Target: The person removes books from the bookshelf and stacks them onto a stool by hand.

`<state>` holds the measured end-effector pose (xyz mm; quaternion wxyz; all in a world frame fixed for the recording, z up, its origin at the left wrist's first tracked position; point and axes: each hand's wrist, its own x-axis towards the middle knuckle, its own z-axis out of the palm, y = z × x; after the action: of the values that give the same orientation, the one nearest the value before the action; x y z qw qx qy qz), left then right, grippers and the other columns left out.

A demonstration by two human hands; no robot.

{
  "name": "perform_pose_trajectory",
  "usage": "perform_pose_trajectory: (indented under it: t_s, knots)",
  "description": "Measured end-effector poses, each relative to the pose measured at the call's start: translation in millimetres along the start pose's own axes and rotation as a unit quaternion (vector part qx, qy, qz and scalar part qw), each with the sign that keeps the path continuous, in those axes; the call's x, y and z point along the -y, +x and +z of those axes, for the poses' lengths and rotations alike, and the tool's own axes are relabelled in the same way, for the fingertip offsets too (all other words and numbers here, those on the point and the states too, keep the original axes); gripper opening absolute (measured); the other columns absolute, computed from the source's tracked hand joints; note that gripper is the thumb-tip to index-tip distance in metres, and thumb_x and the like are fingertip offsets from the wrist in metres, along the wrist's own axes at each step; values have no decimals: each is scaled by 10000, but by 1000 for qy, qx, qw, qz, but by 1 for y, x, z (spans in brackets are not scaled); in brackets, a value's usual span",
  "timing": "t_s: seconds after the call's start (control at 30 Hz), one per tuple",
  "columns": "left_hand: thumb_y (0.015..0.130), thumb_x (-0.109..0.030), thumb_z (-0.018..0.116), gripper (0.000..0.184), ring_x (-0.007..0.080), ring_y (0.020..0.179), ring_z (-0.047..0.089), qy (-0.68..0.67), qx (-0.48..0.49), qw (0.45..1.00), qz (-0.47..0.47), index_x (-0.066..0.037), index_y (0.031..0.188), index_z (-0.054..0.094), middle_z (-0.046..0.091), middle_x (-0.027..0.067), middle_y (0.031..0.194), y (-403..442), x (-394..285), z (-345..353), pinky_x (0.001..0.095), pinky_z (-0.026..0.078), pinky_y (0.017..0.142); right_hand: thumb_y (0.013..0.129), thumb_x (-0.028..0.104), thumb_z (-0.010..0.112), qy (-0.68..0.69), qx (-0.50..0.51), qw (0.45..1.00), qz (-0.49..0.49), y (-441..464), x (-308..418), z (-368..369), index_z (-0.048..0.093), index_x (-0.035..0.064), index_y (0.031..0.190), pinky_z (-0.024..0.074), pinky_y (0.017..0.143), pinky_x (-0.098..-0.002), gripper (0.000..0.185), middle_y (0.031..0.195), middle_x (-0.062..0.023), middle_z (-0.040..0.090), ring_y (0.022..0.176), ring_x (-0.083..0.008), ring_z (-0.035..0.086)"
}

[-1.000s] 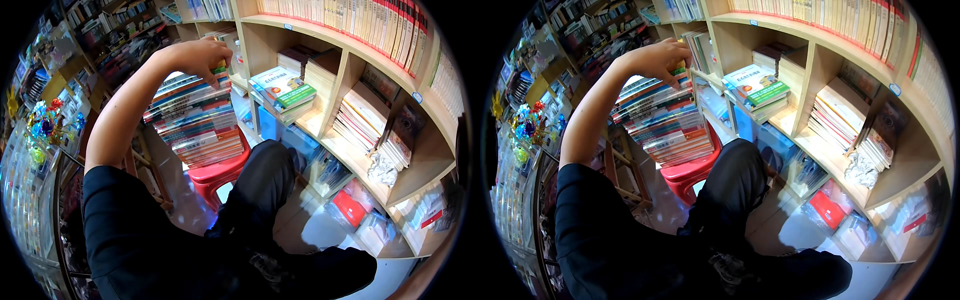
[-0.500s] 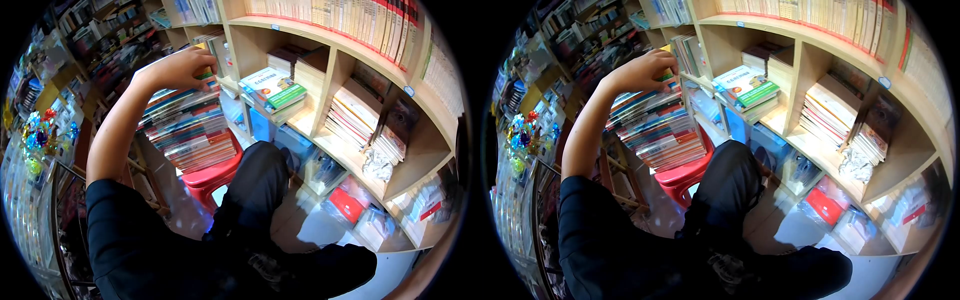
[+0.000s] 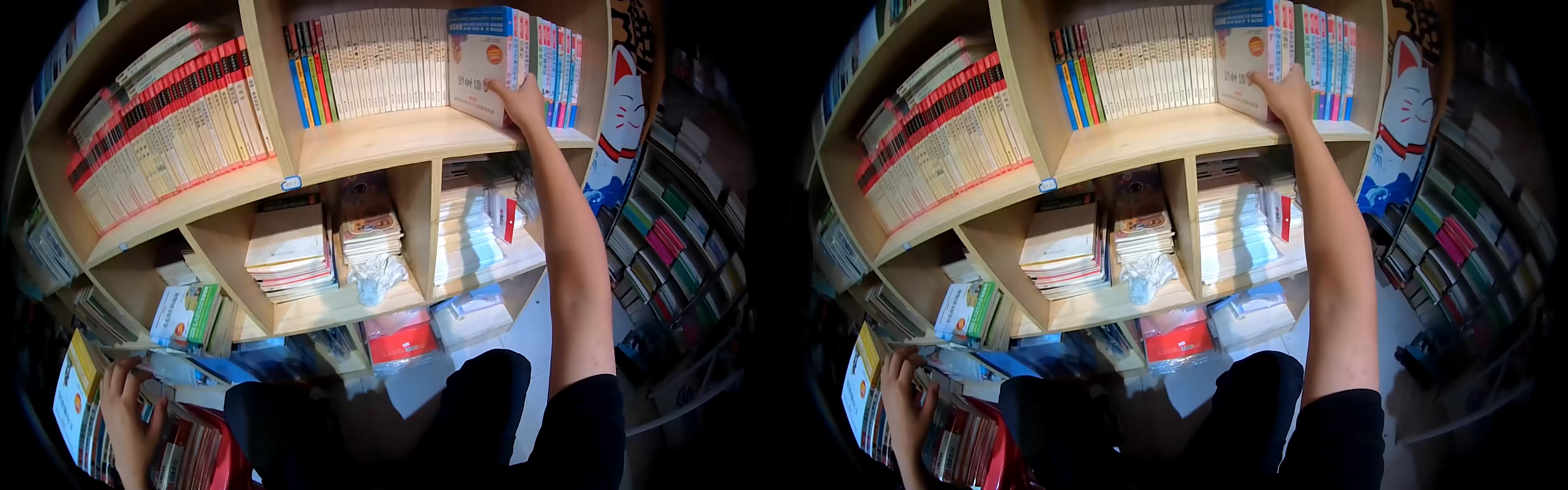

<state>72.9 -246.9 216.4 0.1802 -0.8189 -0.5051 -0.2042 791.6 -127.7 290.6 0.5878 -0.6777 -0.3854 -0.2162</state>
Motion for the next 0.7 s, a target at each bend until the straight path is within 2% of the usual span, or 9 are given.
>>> perform_pose_trajectory:
  t_s: [0.1,0.13,0.17,0.27,0.47,0.57,0.63,0.7]
  knots:
    - [707,-15,703,293,416,1143,553,-55,-1,998,-28,0,983,604,611,178,1177,-5,4,10,481,424,1005,695,499,854,-4,3,1000,18,-6,5,-5,582,-59,1197,547,893,-429,798,1118,-255,716,1003,-376,713]
    - [747,19,679,265,397,1099,547,-84,-8,996,-5,13,990,576,594,179,1134,-7,4,13,422,424,992,691,493,854,-12,2,1000,26,-10,10,-7,596,-56,1171,550,882,-427,773,1088,-245,724,987,-375,716]
    - [775,29,652,201,382,1076,560,-115,-34,993,-10,17,956,567,591,176,1093,-15,10,23,411,431,969,691,493,854,-13,0,999,30,-15,13,-9,596,-56,1171,550,882,-427,773,1088,-245,724,987,-375,716]
    - [810,13,634,125,369,1004,571,-149,-40,988,-9,23,919,573,585,181,1026,-23,-1,30,410,443,936,694,502,847,-24,-27,999,-3,-24,17,-16,605,-55,1159,550,880,-433,765,1064,-243,728,978,-377,716]
    - [826,-9,637,94,371,920,576,-184,-50,981,-23,29,877,568,586,176,942,-37,11,48,406,450,870,699,516,837,-40,-55,998,-1,-35,29,-21,613,-43,1172,542,903,-448,766,1094,-252,726,1011,-397,709]
    - [831,-13,638,94,365,904,577,-189,-59,980,-32,31,871,566,587,174,928,-41,13,48,405,451,856,715,484,843,-27,-69,997,2,-35,21,-20,630,-42,1192,539,910,-407,742,1115,-232,731,1024,-356,718]
    - [832,-16,639,94,361,897,578,-194,-67,978,-36,32,866,566,588,171,918,-45,15,50,404,452,850,700,527,835,-28,-88,996,-9,-38,23,-22,615,-42,1182,539,911,-453,777,1099,-253,729,1028,-404,708]
    - [842,-26,636,94,350,885,582,-217,-58,973,-50,33,855,564,589,165,904,-51,19,54,397,453,841,701,537,831,-34,-69,997,5,-41,29,-27,613,-49,1188,530,933,-449,792,1118,-262,714,1051,-410,692]
